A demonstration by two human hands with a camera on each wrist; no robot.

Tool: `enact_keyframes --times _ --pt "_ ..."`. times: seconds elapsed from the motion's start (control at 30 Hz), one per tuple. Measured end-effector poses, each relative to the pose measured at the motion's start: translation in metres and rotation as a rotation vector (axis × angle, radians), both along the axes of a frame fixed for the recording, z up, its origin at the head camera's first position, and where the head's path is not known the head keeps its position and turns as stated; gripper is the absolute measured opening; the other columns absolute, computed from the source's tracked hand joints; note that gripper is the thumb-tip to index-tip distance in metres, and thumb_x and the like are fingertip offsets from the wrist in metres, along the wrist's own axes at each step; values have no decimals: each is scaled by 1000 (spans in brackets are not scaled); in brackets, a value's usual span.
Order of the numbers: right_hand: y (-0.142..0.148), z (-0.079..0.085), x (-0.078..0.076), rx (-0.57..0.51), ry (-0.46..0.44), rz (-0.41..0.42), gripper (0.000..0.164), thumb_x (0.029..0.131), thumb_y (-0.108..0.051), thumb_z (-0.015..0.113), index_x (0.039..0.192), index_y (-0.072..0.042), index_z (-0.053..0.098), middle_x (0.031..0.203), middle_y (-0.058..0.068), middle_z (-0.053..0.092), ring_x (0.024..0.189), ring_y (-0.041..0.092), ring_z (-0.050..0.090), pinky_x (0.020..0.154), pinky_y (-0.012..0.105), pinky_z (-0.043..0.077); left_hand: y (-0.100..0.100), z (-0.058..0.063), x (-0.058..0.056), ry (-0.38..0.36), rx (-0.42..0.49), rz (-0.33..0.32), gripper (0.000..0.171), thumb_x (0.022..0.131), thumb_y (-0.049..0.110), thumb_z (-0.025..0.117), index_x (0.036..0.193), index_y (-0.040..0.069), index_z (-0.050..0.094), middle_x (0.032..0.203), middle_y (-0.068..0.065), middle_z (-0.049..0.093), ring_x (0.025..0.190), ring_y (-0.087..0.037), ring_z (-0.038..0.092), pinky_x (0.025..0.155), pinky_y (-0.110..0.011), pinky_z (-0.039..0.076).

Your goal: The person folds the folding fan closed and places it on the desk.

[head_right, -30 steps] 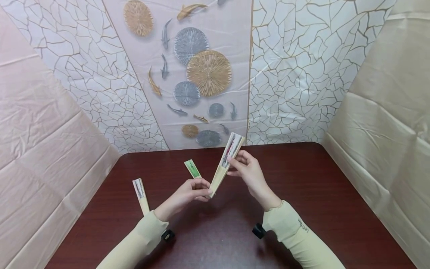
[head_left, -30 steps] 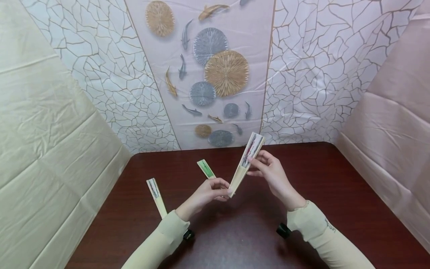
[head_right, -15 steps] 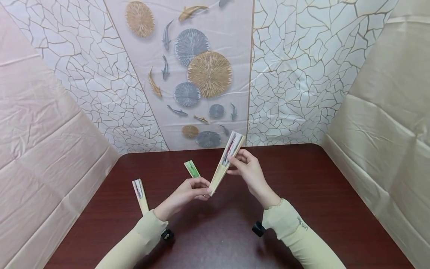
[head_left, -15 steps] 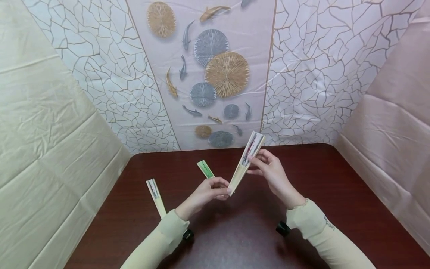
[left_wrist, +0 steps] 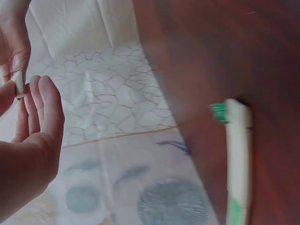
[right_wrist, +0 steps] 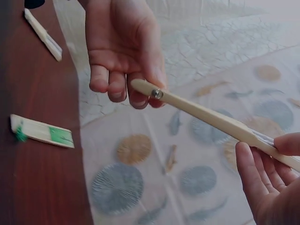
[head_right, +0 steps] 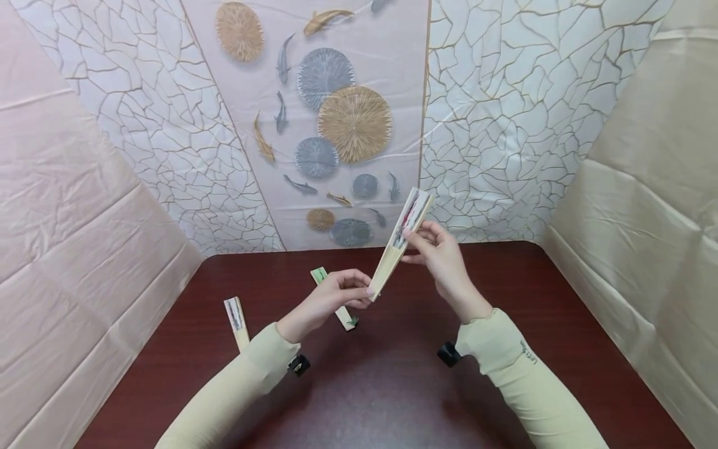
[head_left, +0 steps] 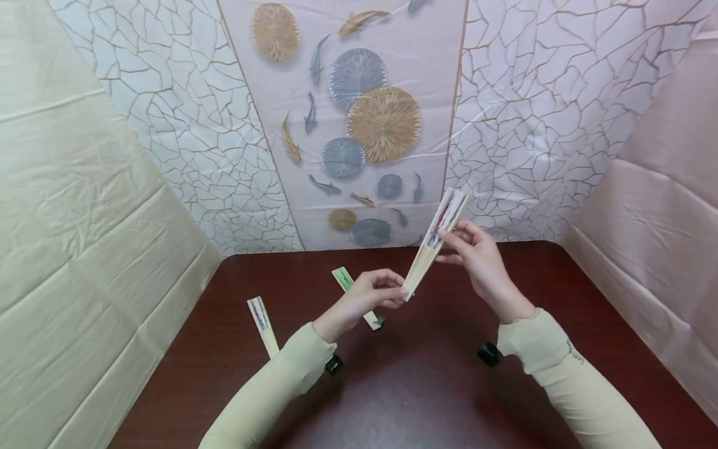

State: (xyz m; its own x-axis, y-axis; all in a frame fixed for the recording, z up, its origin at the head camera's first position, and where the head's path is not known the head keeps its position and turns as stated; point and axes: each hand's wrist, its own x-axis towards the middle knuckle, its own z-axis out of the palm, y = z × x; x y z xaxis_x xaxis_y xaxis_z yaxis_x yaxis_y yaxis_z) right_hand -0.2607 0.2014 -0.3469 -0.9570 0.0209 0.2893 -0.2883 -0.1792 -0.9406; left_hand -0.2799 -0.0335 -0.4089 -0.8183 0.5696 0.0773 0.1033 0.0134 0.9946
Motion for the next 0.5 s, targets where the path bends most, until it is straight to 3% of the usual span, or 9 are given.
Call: enact_keyframes --times 0.2,0.5 --pt "21 20 -2 -68 20 5 21 97 -13 69 114 -2 59 98 3 70 83 13 69 72 29 62 20 27 -6 46 -10 -40 22 94 6 71 113 -4 65 95 -9 71 82 -19 70 78 -36 62" --pt "43 37 -11 -145 51 -20 17 96 -9 69 110 -3 61 95 2 72 81 13 70 71 28 62 46 53 -15 64 -20 -53 23 94 7 71 114 -4 65 95 -9 71 77 -16 68 78 -35 62"
